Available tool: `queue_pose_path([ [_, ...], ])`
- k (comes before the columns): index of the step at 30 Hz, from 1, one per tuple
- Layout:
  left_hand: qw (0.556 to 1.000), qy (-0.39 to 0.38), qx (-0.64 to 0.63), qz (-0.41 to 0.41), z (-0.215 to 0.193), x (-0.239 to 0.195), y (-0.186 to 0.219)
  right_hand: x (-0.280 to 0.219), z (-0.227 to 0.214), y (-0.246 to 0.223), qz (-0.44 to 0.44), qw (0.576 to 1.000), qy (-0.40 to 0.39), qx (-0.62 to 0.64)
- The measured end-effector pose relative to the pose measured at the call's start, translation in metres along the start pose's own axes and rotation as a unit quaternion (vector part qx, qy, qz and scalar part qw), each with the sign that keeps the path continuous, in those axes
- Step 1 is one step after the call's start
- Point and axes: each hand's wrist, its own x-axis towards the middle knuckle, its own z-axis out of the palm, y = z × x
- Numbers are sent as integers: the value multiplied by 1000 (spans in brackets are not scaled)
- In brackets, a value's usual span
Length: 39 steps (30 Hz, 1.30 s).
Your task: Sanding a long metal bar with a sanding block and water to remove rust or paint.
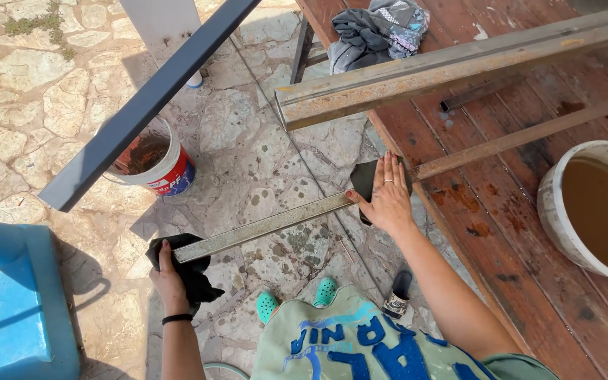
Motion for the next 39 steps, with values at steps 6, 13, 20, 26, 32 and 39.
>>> queue_pose_path([
  [6, 995, -50, 21, 82, -6, 24, -18, -7, -14, -202, -174, 985, -4, -10],
  [13, 991, -90, 23, 99, -15, 16, -22, -35, -38, -141, -55, 996, -75, -4],
  [20, 987, -84, 77, 117, -5, -5, 1, -27, -24, -93, 84, 988, 92, 87],
  [26, 984, -100, 86, 121, -11, 33, -37, -56, -30, -262, -227, 966, 4, 124],
  [32, 984, -112, 98, 95, -11, 45, -40, -34, -8, -81, 40, 998, 32, 43],
  [39, 981, -128, 107, 101, -5, 81, -66, -49, -37, -264, -140, 987, -29, 70],
])
